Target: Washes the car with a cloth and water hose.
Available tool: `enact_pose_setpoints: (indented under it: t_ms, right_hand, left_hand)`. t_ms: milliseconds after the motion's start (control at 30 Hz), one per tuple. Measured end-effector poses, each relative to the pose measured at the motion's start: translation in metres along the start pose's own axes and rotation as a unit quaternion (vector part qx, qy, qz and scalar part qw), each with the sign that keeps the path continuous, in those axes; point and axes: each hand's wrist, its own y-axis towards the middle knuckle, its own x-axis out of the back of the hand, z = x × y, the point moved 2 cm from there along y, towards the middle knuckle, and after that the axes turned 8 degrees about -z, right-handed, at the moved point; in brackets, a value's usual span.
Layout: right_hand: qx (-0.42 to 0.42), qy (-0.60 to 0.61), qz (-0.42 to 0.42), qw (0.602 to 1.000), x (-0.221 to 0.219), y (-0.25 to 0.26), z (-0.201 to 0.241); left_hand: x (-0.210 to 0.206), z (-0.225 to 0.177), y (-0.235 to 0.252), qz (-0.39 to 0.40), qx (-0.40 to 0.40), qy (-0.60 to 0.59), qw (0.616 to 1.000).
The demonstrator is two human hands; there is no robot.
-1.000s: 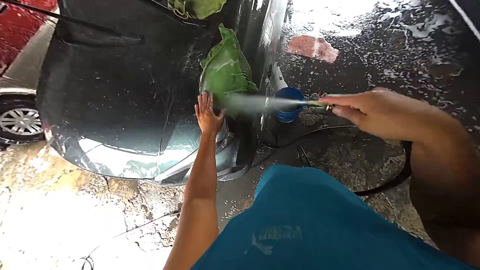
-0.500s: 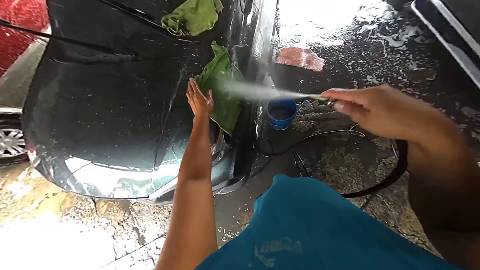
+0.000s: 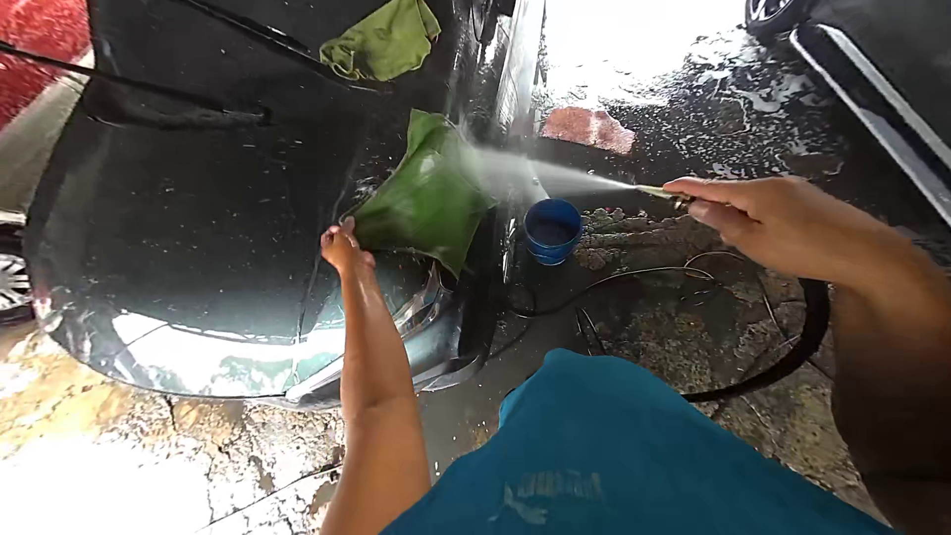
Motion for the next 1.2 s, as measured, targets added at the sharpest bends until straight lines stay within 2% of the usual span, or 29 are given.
enact_pose_setpoints:
  t_ms: [100, 167, 233, 300, 367, 400, 467, 533, 633, 700, 767, 867, 933, 1000, 1100, 1200]
  right_hand:
    - [0.033, 0.013, 0.003, 0.999, 0.000, 0.004, 0.022]
    - [0.082, 0.011, 0.013, 0.997, 0.000, 0.005, 0.045]
    - [0.103, -0.001, 0.015, 0.995, 0.000, 0.018, 0.057]
    - [0.082, -0.014, 0.018, 0.996, 0.004, 0.041, 0.057]
    - [0.069, -0.027, 0.018, 0.997, 0.008, 0.057, 0.061]
    - [0.077, -0.033, 0.024, 0.996, 0.009, 0.057, 0.066]
    - [0.113, -0.039, 0.049, 0.992, 0.004, 0.046, 0.079]
    - [0.125, -0.045, 0.068, 0.989, -0.010, 0.034, 0.084]
    - [0.074, -0.053, 0.066, 0.994, -0.019, 0.040, 0.060]
    - [0.033, -0.047, 0.043, 0.997, -0.016, 0.045, 0.040]
    - [0.026, -0.035, 0.035, 0.998, -0.014, 0.035, 0.038]
    - [0.051, -0.028, 0.075, 0.995, -0.028, 0.008, 0.051]
    - [0.048, -0.031, 0.093, 0.994, -0.040, 0.005, 0.043]
    - [0.019, -0.033, 0.079, 0.996, -0.040, 0.014, 0.023]
    - [-0.034, -0.034, 0.058, 0.997, -0.029, 0.021, 0.008]
    - [0.015, -0.018, 0.083, 0.996, -0.028, 0.004, 0.033]
  left_hand:
    - [0.036, 0.004, 0.014, -0.068, -0.055, 0.096, 0.992]
    - [0.043, -0.005, 0.006, -0.088, -0.136, 0.250, 0.955]
    - [0.037, -0.023, -0.019, -0.040, -0.229, 0.367, 0.901]
    - [0.023, -0.025, -0.040, 0.053, -0.311, 0.415, 0.853]
    - [0.007, -0.009, -0.050, 0.145, -0.341, 0.449, 0.813]
    - [0.000, 0.005, -0.052, 0.161, -0.349, 0.466, 0.797]
    - [-0.003, 0.033, -0.052, 0.138, -0.385, 0.499, 0.764]
    - [-0.002, 0.043, -0.051, 0.113, -0.413, 0.509, 0.747]
    - [-0.002, 0.045, -0.052, 0.108, -0.422, 0.530, 0.728]
    - [-0.001, 0.043, -0.058, 0.119, -0.405, 0.553, 0.719]
    - [0.000, 0.045, -0.067, 0.129, -0.398, 0.560, 0.715]
    - [0.003, 0.056, -0.078, 0.123, -0.422, 0.548, 0.712]
    - [0.004, 0.059, -0.080, 0.125, -0.424, 0.538, 0.718]
    - [0.007, 0.057, -0.077, 0.138, -0.411, 0.516, 0.739]
    - [0.015, 0.038, -0.068, 0.146, -0.358, 0.467, 0.795]
    - [0.024, 0.024, -0.046, 0.075, -0.286, 0.505, 0.811]
